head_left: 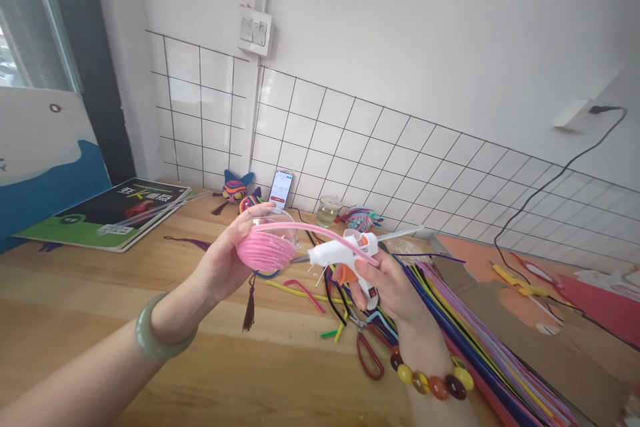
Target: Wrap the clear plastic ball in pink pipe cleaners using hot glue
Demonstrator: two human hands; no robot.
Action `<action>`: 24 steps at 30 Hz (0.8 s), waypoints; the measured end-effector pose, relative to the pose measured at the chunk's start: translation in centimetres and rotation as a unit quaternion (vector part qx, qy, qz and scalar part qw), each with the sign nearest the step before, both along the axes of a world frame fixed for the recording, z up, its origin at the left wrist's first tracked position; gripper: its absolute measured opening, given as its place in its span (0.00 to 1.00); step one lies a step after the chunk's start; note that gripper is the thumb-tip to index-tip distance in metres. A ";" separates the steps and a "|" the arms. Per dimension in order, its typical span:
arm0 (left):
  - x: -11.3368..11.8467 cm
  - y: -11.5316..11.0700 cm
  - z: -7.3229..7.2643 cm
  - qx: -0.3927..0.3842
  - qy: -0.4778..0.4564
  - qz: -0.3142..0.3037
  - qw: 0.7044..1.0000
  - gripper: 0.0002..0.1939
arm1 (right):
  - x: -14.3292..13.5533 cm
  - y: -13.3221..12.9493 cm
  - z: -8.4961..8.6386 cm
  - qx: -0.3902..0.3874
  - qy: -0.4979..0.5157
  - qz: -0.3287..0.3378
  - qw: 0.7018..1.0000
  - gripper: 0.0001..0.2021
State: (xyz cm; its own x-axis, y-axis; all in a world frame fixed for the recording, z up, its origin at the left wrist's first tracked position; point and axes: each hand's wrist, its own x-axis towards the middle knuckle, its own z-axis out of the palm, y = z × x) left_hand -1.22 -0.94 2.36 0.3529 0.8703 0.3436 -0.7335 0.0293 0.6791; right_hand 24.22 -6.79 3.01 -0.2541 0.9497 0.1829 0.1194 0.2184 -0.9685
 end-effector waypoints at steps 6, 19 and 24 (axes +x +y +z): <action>-0.5 0.1 0.0 0.030 0.008 -0.004 1.000 0.23 | -0.1 -0.4 0.4 0.034 0.050 -0.020 0.998 0.18; -0.7 0.8 -0.9 0.080 0.035 -0.016 0.996 0.24 | -1.0 -0.9 0.5 0.114 0.100 -0.080 0.985 0.18; -1.0 0.8 -1.0 0.179 0.075 -0.016 0.981 0.25 | -1.8 -2.6 0.8 0.159 0.055 -0.069 0.983 0.17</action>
State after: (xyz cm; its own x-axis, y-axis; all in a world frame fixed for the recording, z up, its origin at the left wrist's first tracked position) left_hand -2.18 -0.14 1.36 0.4477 0.6907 0.5679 -0.6272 -0.2100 0.7500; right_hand 22.44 -9.38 3.83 -0.0890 0.8644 0.4949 0.0671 0.5009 -0.8629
